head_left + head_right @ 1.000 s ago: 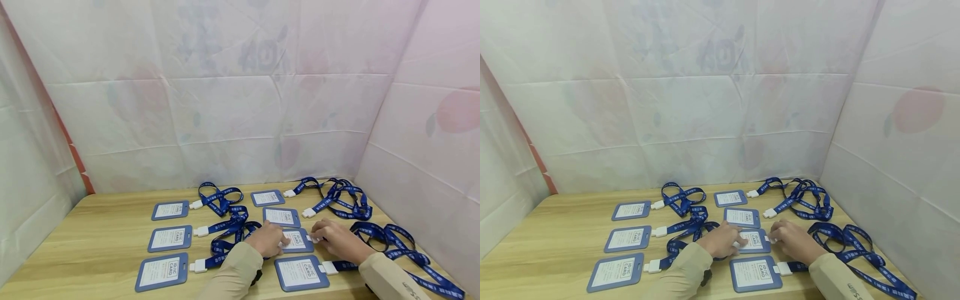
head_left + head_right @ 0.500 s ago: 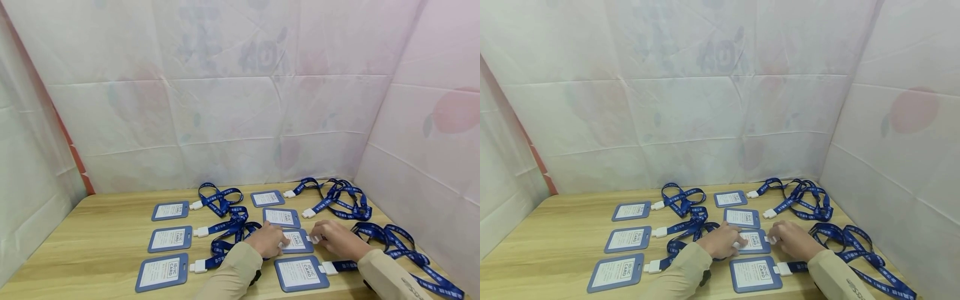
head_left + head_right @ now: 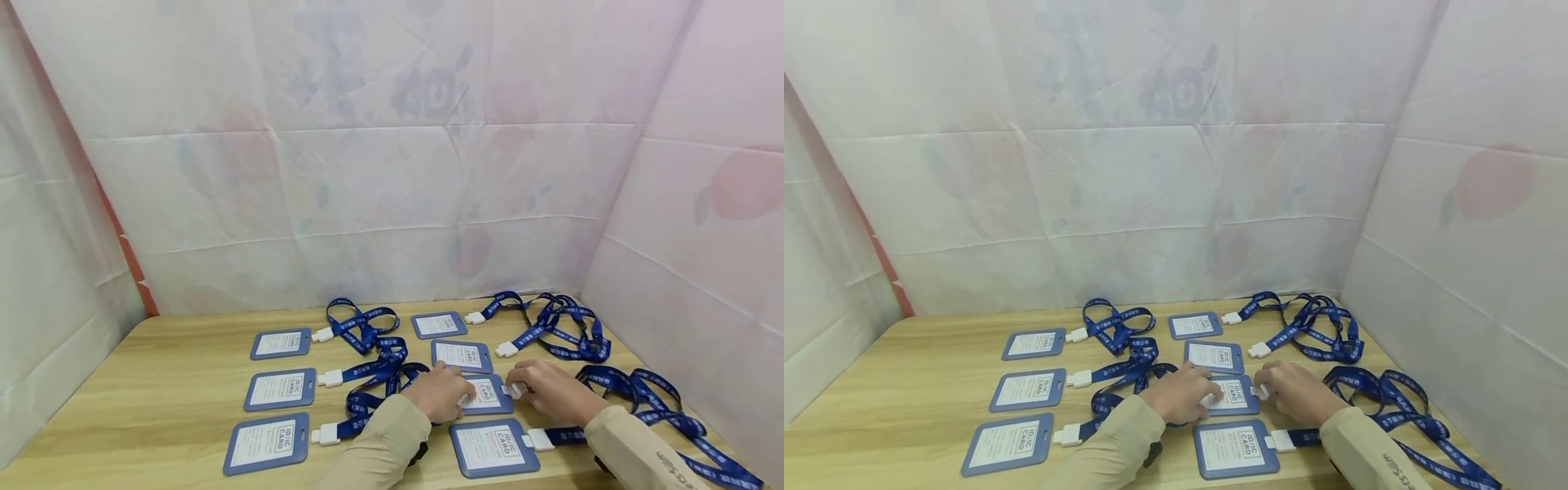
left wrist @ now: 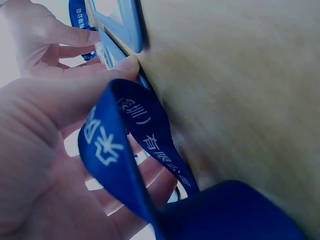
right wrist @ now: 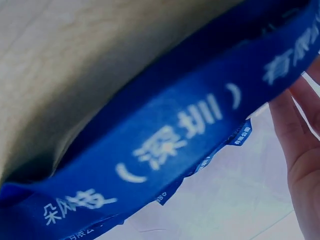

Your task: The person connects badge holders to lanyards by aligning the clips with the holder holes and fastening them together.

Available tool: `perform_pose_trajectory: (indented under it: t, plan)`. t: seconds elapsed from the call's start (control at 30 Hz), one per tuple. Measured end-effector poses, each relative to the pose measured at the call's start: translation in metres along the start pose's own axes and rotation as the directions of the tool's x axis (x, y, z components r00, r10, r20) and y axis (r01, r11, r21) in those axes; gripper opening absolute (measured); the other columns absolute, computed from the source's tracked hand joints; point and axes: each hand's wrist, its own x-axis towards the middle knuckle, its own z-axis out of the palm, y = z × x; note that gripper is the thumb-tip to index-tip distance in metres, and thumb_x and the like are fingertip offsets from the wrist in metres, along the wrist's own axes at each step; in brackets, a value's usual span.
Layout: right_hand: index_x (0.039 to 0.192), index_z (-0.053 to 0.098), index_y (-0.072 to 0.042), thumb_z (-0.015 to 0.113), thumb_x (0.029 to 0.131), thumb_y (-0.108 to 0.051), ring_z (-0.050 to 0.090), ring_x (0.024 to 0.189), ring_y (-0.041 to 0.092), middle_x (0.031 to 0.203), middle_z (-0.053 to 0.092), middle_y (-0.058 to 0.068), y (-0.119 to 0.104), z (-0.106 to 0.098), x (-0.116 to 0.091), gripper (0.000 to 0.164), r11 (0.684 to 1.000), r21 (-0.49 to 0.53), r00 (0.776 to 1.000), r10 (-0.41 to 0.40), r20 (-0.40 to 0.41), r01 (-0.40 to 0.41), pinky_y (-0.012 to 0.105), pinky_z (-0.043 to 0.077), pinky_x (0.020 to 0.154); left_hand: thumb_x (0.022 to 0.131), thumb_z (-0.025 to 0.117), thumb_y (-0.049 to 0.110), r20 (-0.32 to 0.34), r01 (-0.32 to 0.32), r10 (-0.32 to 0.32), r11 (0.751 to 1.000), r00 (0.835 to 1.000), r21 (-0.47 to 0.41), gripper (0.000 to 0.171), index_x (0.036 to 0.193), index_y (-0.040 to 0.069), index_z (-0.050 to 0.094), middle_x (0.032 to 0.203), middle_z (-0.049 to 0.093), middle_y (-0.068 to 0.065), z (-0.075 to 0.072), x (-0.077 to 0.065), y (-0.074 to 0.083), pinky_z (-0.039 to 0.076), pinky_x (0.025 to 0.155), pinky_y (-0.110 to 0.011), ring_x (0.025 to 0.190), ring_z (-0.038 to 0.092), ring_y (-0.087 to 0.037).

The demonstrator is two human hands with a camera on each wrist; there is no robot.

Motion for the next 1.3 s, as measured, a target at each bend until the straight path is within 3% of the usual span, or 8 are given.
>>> perform_pose_trajectory:
  t: [0.1, 0.23, 0.43, 0.73, 0.93, 1.3]
  plan:
    - [0.096, 0.077, -0.01, 0.076, 0.077, 0.013, 0.069, 0.089, 0.027, 0.098, 0.071, 0.004, 0.0, -0.003, 0.0, 0.03, 1.0, 0.001, 1.0, -0.007, 0.007, 0.007, 0.04, 0.06, 0.074, 0.09, 0.079, 0.03, 0.0, -0.02, 0.02, 1.0, 1.0, 0.014, 0.032, 0.121, 0.033, 0.075, 0.124, 0.065, 0.01, -0.002, 0.001, 0.0, 0.052, 0.092, -0.031, 0.111, 0.057, -0.013]
    - [0.1, 0.077, -0.008, 0.082, 0.078, 0.001, 0.067, 0.096, 0.033, 0.105, 0.07, 0.01, -0.002, -0.012, 0.004, 0.024, 0.999, 0.001, 0.999, -0.032, 0.008, 0.032, 0.048, 0.058, 0.079, 0.096, 0.071, 0.037, -0.002, -0.065, 0.065, 0.997, 0.998, -0.04, 0.032, 0.127, 0.027, 0.073, 0.128, 0.065, 0.008, -0.007, 0.003, -0.006, 0.047, 0.101, -0.029, 0.118, 0.057, -0.013]
    - [0.103, 0.076, -0.006, 0.084, 0.082, -0.012, 0.066, 0.101, 0.038, 0.11, 0.069, 0.014, -0.007, -0.026, 0.015, 0.023, 0.999, -0.051, 0.999, 0.009, -0.047, -0.012, 0.052, 0.057, 0.082, 0.1, 0.066, 0.034, -0.095, -0.118, 0.112, 0.991, 0.989, -0.059, 0.033, 0.13, 0.02, 0.071, 0.129, 0.066, 0.005, -0.018, 0.007, -0.015, 0.045, 0.103, -0.027, 0.121, 0.058, -0.011]
    - [0.099, 0.076, -0.003, 0.082, 0.083, -0.006, 0.069, 0.092, 0.031, 0.1, 0.071, 0.01, 0.006, -0.033, 0.025, 0.017, 0.995, -0.085, 0.995, 0.049, -0.086, -0.057, 0.048, 0.058, 0.079, 0.099, 0.068, 0.03, -0.122, -0.087, 0.085, 0.996, 0.989, -0.015, 0.031, 0.128, 0.02, 0.073, 0.128, 0.068, 0.007, -0.016, 0.016, -0.021, 0.046, 0.102, -0.026, 0.12, 0.06, -0.01]
    - [0.098, 0.075, 0.001, 0.081, 0.083, -0.002, 0.069, 0.089, 0.033, 0.096, 0.072, 0.011, 0.016, -0.036, 0.031, 0.017, 0.997, -0.082, 0.995, 0.003, -0.097, -0.011, 0.045, 0.058, 0.075, 0.098, 0.07, 0.027, -0.147, -0.063, 0.058, 0.998, 0.987, -0.03, 0.03, 0.127, 0.02, 0.073, 0.125, 0.069, 0.006, -0.016, 0.021, -0.027, 0.05, 0.098, -0.027, 0.116, 0.062, -0.011]
    - [0.099, 0.074, 0.003, 0.08, 0.082, 0.001, 0.069, 0.091, 0.037, 0.096, 0.072, 0.013, 0.024, -0.034, 0.041, 0.019, 0.993, -0.101, 0.997, 0.05, -0.064, -0.056, 0.049, 0.058, 0.077, 0.098, 0.07, 0.026, -0.136, 0.016, -0.02, 0.999, 0.99, -0.03, 0.031, 0.128, 0.02, 0.072, 0.127, 0.068, 0.003, -0.022, 0.025, -0.034, 0.052, 0.095, -0.033, 0.119, 0.06, -0.017]
